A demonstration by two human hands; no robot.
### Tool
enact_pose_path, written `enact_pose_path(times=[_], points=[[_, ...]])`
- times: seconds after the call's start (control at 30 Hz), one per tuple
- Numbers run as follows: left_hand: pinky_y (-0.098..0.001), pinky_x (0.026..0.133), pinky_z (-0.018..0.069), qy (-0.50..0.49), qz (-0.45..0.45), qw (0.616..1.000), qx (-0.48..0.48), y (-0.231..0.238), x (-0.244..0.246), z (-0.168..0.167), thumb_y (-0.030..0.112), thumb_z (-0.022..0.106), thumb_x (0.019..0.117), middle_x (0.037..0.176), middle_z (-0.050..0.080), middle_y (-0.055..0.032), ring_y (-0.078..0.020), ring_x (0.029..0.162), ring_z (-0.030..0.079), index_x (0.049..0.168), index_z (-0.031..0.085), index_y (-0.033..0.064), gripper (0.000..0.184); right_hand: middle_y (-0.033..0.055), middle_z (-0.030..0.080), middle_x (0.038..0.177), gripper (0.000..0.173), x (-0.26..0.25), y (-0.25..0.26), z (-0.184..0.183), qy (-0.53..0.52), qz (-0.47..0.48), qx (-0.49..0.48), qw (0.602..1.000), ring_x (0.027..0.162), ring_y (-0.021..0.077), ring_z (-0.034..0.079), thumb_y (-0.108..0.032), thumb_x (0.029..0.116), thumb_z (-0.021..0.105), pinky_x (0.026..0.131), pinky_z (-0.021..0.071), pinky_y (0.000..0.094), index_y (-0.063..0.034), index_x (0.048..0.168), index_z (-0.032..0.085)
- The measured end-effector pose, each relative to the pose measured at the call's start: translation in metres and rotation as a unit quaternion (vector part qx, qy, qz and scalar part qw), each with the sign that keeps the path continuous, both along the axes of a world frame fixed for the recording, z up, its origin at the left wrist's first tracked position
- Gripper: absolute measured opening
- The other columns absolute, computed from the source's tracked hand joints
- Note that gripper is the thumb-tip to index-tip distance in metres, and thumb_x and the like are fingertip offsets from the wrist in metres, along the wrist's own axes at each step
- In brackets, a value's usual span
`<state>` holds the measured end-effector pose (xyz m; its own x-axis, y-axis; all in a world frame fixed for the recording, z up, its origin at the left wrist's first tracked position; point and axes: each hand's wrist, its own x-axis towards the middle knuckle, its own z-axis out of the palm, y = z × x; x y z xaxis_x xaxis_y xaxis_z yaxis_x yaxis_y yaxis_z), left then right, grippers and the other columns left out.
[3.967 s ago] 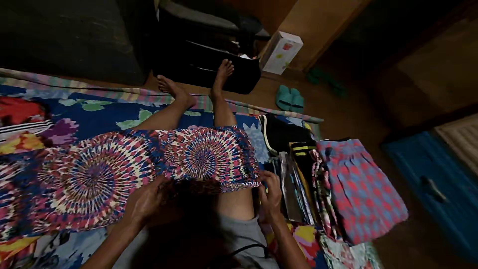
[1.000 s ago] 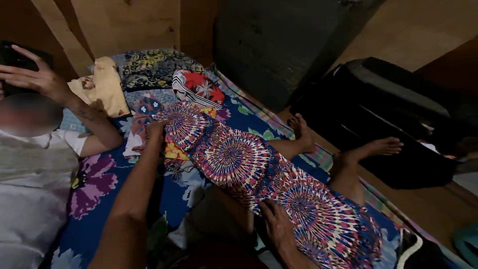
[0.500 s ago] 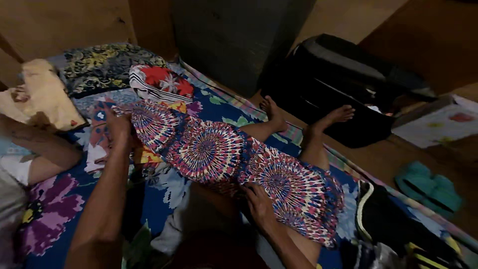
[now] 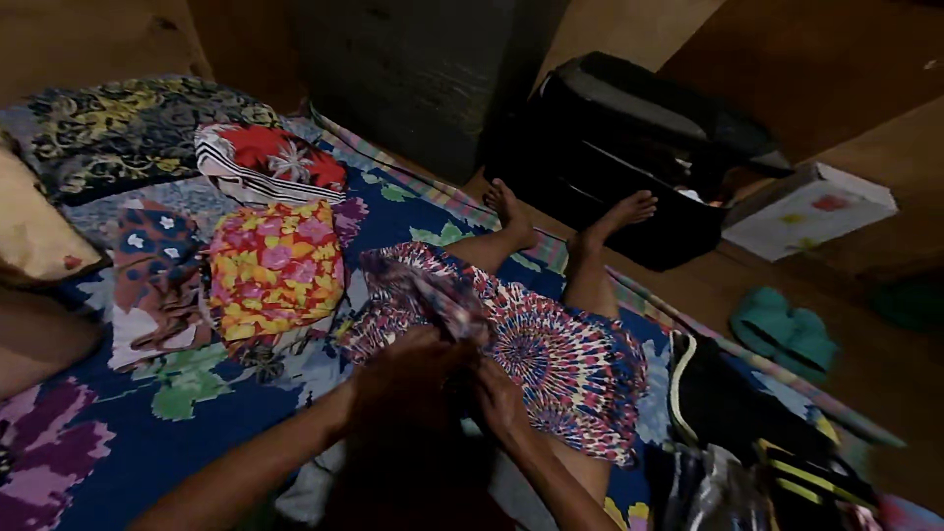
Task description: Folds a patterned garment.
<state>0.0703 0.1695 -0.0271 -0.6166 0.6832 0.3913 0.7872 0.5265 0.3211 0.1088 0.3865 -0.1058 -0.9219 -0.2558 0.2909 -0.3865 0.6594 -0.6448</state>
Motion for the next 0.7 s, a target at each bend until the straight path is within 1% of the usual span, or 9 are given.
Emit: enact_pose_path(times=[0.07, 0.13, 0.2, 0.27, 0.33, 0.43, 0.57, 0.63, 0.7], points=[[-0.0576, 0.111, 0.0418, -0.053, -0.032, 0.995, -0.084, 0.000, -0.002, -0.021, 0.005, 0.057, 0.0998, 0.133, 0.068, -0.0133, -0.0394, 0.130, 0.059, 0.140, 0.061, 0.0095, 0.041, 0.0214, 0.071, 0.114, 0.026, 0.000, 0.001, 0.004, -0.053, -0.009, -0.042, 0.998, 0.109, 0.0328, 0.069, -0.004, 0.0964, 0.056, 0.096, 0.0553, 0.0453, 0.0055, 0.114, 0.073], [-0.0577, 0.111, 0.0422, -0.016, -0.028, 0.996, -0.078, -0.003, -0.003, -0.036, 0.004, 0.056, 0.1002, 0.132, 0.069, -0.0117, -0.0378, 0.130, 0.059, 0.139, 0.062, 0.0100, 0.040, 0.0174, 0.070, 0.120, 0.034, -0.001, 0.003, 0.012, -0.162, -0.026, -0.141, 0.976, 0.109, 0.0210, 0.068, -0.009, 0.1017, 0.053, 0.096, 0.0548, 0.0357, 0.0063, 0.131, 0.062], [-0.0531, 0.112, 0.0429, -0.002, -0.008, 0.999, -0.051, -0.006, -0.002, -0.040, 0.006, 0.055, 0.1014, 0.131, 0.069, -0.0081, -0.0331, 0.129, 0.061, 0.139, 0.062, 0.0115, 0.039, 0.0118, 0.069, 0.115, 0.042, -0.003, 0.005, 0.019, -0.257, -0.052, -0.259, 0.930, 0.096, 0.0118, 0.068, -0.014, 0.1031, 0.053, 0.084, 0.0559, 0.0289, 0.0053, 0.140, 0.050], [-0.0506, 0.113, 0.0421, -0.023, 0.001, 0.999, -0.032, -0.009, -0.001, -0.038, 0.005, 0.054, 0.1017, 0.135, 0.067, -0.0102, -0.0334, 0.130, 0.060, 0.141, 0.059, 0.0086, 0.040, 0.0091, 0.068, 0.105, 0.043, -0.008, 0.004, 0.028, -0.299, -0.097, -0.320, 0.894, 0.078, 0.0095, 0.065, -0.017, 0.1026, 0.054, 0.067, 0.0555, 0.0261, 0.0045, 0.139, 0.047], [-0.0510, 0.112, 0.0432, -0.042, 0.006, 0.999, -0.009, -0.010, -0.001, -0.036, 0.004, 0.054, 0.1009, 0.136, 0.066, -0.0137, -0.0351, 0.129, 0.060, 0.141, 0.059, 0.0061, 0.040, 0.0088, 0.066, 0.104, 0.046, -0.013, 0.001, 0.037, -0.301, -0.136, -0.291, 0.898, 0.075, 0.0103, 0.062, -0.021, 0.1010, 0.059, 0.063, 0.0529, 0.0268, 0.0031, 0.139, 0.048], [-0.0509, 0.111, 0.0439, -0.045, 0.017, 0.999, 0.025, -0.008, 0.001, -0.035, 0.005, 0.055, 0.1007, 0.132, 0.069, -0.0129, -0.0344, 0.126, 0.062, 0.136, 0.063, 0.0054, 0.036, 0.0149, 0.065, 0.115, 0.060, -0.027, -0.002, 0.048, -0.298, -0.149, -0.181, 0.925, 0.095, 0.0209, 0.063, -0.031, 0.0976, 0.067, 0.085, 0.0534, 0.0409, 0.0024, 0.143, 0.048], [-0.0494, 0.112, 0.0442, -0.030, 0.019, 0.998, 0.053, -0.013, 0.000, -0.051, 0.005, 0.056, 0.1001, 0.128, 0.069, -0.0159, -0.0339, 0.124, 0.064, 0.133, 0.063, 0.0021, 0.034, 0.0224, 0.065, 0.112, 0.076, -0.048, -0.015, 0.060, -0.322, -0.140, -0.069, 0.934, 0.101, 0.0329, 0.063, -0.050, 0.0904, 0.072, 0.090, 0.0510, 0.0535, 0.0043, 0.139, 0.050], [-0.0490, 0.113, 0.0428, -0.072, 0.030, 0.994, 0.080, -0.015, 0.000, -0.048, 0.003, 0.055, 0.1004, 0.128, 0.069, -0.0174, -0.0340, 0.126, 0.063, 0.131, 0.064, 0.0005, 0.032, 0.0248, 0.064, 0.114, 0.080, -0.056, -0.022, 0.068, -0.344, -0.146, -0.043, 0.927, 0.104, 0.0362, 0.063, -0.049, 0.0908, 0.073, 0.092, 0.0494, 0.0561, 0.0048, 0.143, 0.045], [-0.0495, 0.112, 0.0438, -0.099, 0.037, 0.988, 0.116, -0.018, 0.005, -0.044, 0.005, 0.053, 0.1012, 0.128, 0.068, -0.0188, -0.0354, 0.126, 0.062, 0.127, 0.067, -0.0009, 0.030, 0.0244, 0.064, 0.111, 0.072, -0.060, -0.025, 0.069, -0.340, -0.155, -0.047, 0.926, 0.100, 0.0356, 0.063, -0.040, 0.0938, 0.071, 0.090, 0.0498, 0.0555, 0.0050, 0.143, 0.046]])
